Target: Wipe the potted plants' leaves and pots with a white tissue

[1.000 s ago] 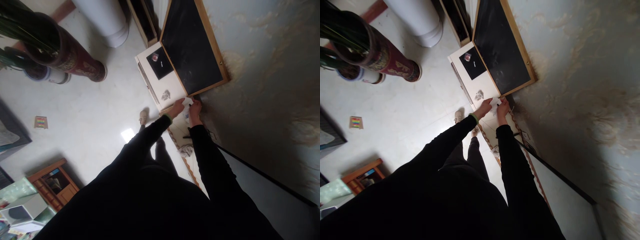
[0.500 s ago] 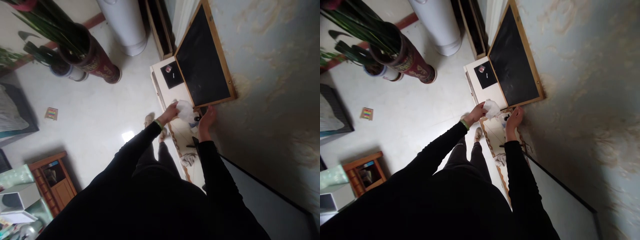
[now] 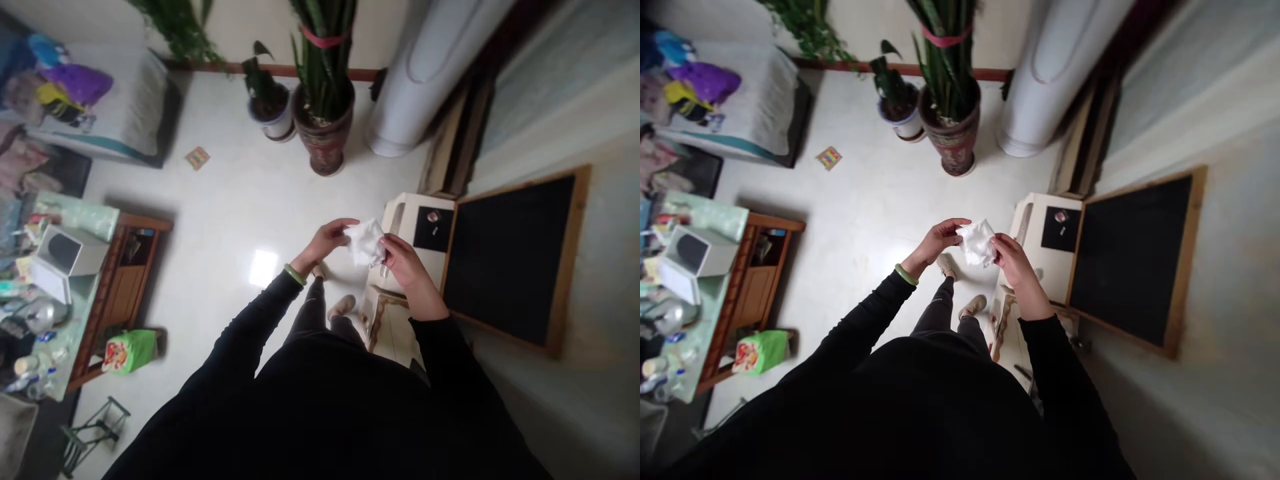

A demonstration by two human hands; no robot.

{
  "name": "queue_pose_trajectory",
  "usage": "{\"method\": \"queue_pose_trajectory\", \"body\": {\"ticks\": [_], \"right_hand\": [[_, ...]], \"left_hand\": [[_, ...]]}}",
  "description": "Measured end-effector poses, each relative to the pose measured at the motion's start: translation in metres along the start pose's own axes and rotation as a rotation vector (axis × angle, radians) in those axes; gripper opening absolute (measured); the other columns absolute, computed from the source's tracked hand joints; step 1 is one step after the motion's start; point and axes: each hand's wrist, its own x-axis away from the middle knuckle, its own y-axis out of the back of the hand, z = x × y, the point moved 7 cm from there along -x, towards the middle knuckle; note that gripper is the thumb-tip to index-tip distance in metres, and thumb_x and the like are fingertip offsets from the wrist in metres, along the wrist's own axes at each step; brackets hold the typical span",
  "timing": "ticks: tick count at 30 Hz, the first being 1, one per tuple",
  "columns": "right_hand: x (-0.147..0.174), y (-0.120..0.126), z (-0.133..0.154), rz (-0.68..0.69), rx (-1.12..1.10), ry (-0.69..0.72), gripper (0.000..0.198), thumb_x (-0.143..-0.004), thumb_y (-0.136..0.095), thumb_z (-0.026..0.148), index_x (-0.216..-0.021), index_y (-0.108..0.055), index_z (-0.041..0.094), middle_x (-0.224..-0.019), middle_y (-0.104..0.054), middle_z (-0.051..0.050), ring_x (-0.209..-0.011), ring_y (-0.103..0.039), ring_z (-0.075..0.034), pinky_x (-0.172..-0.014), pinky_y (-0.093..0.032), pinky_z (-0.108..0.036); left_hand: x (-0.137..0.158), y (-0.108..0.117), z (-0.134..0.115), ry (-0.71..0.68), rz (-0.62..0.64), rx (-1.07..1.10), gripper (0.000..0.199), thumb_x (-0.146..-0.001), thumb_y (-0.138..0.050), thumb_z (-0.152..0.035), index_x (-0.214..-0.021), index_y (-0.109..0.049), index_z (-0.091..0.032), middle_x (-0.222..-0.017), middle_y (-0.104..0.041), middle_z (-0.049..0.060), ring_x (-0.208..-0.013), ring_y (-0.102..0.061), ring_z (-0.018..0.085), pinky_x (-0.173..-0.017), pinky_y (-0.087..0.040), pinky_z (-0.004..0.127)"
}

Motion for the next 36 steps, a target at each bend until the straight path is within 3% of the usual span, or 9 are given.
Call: {"method": "queue_pose_trajectory", "body": {"ticks": [2, 7, 15, 20, 22, 27, 29, 33, 36], "right_hand": [[-0.017, -0.059, 0.012, 0.107, 0.063, -0.016, 0.062, -0.052, -0.103, 0.064, -0.082, -0.066, 0.024, -0.077, -0.063, 0.003, -0.073, -0.059, -0.013, -0.062, -0.051, -0.025], [-0.052, -0.198, 0.037, 0.200, 0.265, 0.019, 0.063, -0.057, -0.096, 0.068, -0.088, -0.064, 0.024, -0.075, -0.064, 0.005, -0.071, -0.058, -0.013, -0.063, -0.051, -0.026], [-0.093, -0.383, 0.051, 0.507, 0.333, -0.073, 0.066, -0.061, -0.097, 0.064, -0.107, -0.073, 0.024, -0.090, -0.077, 0.000, -0.083, -0.069, -0.017, -0.075, -0.059, -0.031], [-0.155, -0.484, 0.054, 0.692, 0.394, -0.119, 0.062, -0.063, -0.099, 0.054, -0.113, -0.078, 0.023, -0.100, -0.083, -0.005, -0.089, -0.074, -0.021, -0.084, -0.061, -0.035], [-0.192, -0.525, 0.059, 0.711, 0.409, -0.092, 0.060, -0.064, -0.098, 0.054, -0.111, -0.078, 0.023, -0.098, -0.084, -0.006, -0.087, -0.073, -0.020, -0.084, -0.061, -0.035], [-0.277, -0.638, 0.079, 0.759, 0.434, -0.106, 0.061, -0.066, -0.096, 0.058, -0.112, -0.079, 0.022, -0.103, -0.086, -0.008, -0.092, -0.077, -0.024, -0.085, -0.062, -0.037], [-0.301, -0.689, 0.089, 0.816, 0.463, -0.126, 0.060, -0.065, -0.097, 0.057, -0.110, -0.080, 0.021, -0.105, -0.087, -0.009, -0.094, -0.079, -0.025, -0.086, -0.064, -0.038], [-0.338, -0.791, 0.106, 0.930, 0.515, -0.165, 0.060, -0.063, -0.099, 0.057, -0.106, -0.079, 0.021, -0.103, -0.086, -0.008, -0.093, -0.079, -0.024, -0.086, -0.065, -0.037], [-0.368, -0.861, 0.117, 0.980, 0.540, -0.152, 0.061, -0.063, -0.099, 0.057, -0.108, -0.079, 0.022, -0.100, -0.086, -0.006, -0.091, -0.078, -0.023, -0.085, -0.064, -0.036]], "left_hand": [[0.015, 0.045, -0.032, -0.026, -0.101, 0.040, 0.054, -0.080, -0.086, -0.031, -0.133, -0.079, -0.020, -0.110, -0.077, 0.006, -0.096, -0.067, 0.018, -0.090, -0.056, 0.034], [0.056, 0.142, -0.098, -0.064, -0.351, 0.176, 0.052, -0.089, -0.080, -0.049, -0.133, -0.078, -0.022, -0.115, -0.076, 0.006, -0.103, -0.070, 0.021, -0.094, -0.058, 0.036], [0.078, 0.287, -0.160, -0.240, -0.809, 0.208, 0.044, -0.074, -0.095, -0.045, -0.102, -0.077, -0.017, -0.086, -0.071, 0.000, -0.075, -0.060, 0.011, -0.069, -0.046, 0.025], [0.061, 0.381, -0.198, -0.344, -0.947, 0.232, 0.041, -0.078, -0.094, -0.040, -0.104, -0.071, -0.018, -0.085, -0.069, -0.001, -0.074, -0.061, 0.011, -0.066, -0.047, 0.024], [0.047, 0.420, -0.212, -0.336, -1.004, 0.221, 0.046, -0.082, -0.093, -0.043, -0.114, -0.070, -0.018, -0.087, -0.067, -0.001, -0.077, -0.061, 0.012, -0.068, -0.049, 0.024], [0.012, 0.512, -0.252, -0.331, -1.019, 0.165, 0.095, -0.082, -0.095, -0.048, -0.165, -0.056, -0.029, -0.133, -0.069, 0.010, -0.100, -0.068, 0.017, -0.086, -0.057, 0.029], [0.006, 0.550, -0.270, -0.376, -1.062, 0.131, 0.096, -0.079, -0.097, -0.045, -0.165, -0.059, -0.031, -0.145, -0.066, 0.011, -0.103, -0.066, 0.017, -0.090, -0.059, 0.031], [-0.001, 0.629, -0.306, -0.451, -1.176, 0.099, 0.074, -0.083, -0.092, -0.045, -0.152, -0.072, -0.029, -0.150, -0.064, 0.011, -0.103, -0.062, 0.017, -0.087, -0.059, 0.030], [-0.009, 0.684, -0.340, -0.508, -1.211, 0.078, 0.082, -0.085, -0.091, -0.048, -0.161, -0.066, -0.032, -0.150, -0.064, 0.011, -0.103, -0.064, 0.018, -0.087, -0.060, 0.030]]}}
